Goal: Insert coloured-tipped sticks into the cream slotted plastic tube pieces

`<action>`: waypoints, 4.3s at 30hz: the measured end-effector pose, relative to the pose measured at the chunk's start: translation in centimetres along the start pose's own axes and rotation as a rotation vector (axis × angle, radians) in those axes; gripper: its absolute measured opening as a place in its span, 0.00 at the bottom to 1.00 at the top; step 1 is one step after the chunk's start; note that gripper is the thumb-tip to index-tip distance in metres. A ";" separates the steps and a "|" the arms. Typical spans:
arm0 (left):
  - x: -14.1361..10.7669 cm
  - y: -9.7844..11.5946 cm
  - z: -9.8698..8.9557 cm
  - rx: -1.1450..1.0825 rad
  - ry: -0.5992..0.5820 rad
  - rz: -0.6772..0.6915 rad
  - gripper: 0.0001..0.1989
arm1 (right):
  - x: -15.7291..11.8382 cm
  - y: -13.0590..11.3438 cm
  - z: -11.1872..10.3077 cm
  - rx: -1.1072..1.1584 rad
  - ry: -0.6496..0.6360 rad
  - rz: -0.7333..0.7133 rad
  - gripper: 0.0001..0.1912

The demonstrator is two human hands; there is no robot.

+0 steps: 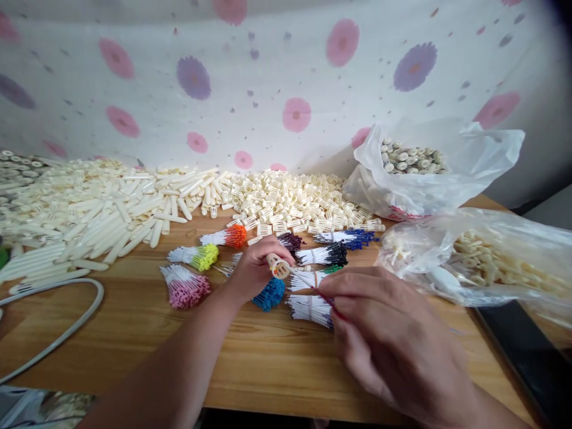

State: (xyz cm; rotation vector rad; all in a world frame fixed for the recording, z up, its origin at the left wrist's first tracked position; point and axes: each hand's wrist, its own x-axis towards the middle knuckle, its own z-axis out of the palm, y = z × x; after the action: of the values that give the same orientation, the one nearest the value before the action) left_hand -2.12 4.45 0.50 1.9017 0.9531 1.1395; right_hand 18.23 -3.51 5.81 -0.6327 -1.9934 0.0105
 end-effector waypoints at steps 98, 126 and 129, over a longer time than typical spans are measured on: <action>0.5 -1.3 -7.0 -0.491 0.949 0.027 0.19 | 3.0 5.1 10.8 0.026 -0.598 0.433 0.07; -0.4 1.2 0.5 -0.920 0.362 -0.192 0.10 | -0.7 3.3 10.5 1.057 0.383 0.777 0.05; -0.7 1.0 0.9 -0.897 0.308 -0.228 0.11 | -0.5 3.2 9.6 0.881 0.485 0.680 0.02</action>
State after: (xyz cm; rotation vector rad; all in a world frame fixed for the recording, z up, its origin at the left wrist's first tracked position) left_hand -1.31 3.16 0.77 0.8980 0.6175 1.4195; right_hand 11.81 1.50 -0.28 -0.6038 -1.0615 0.9896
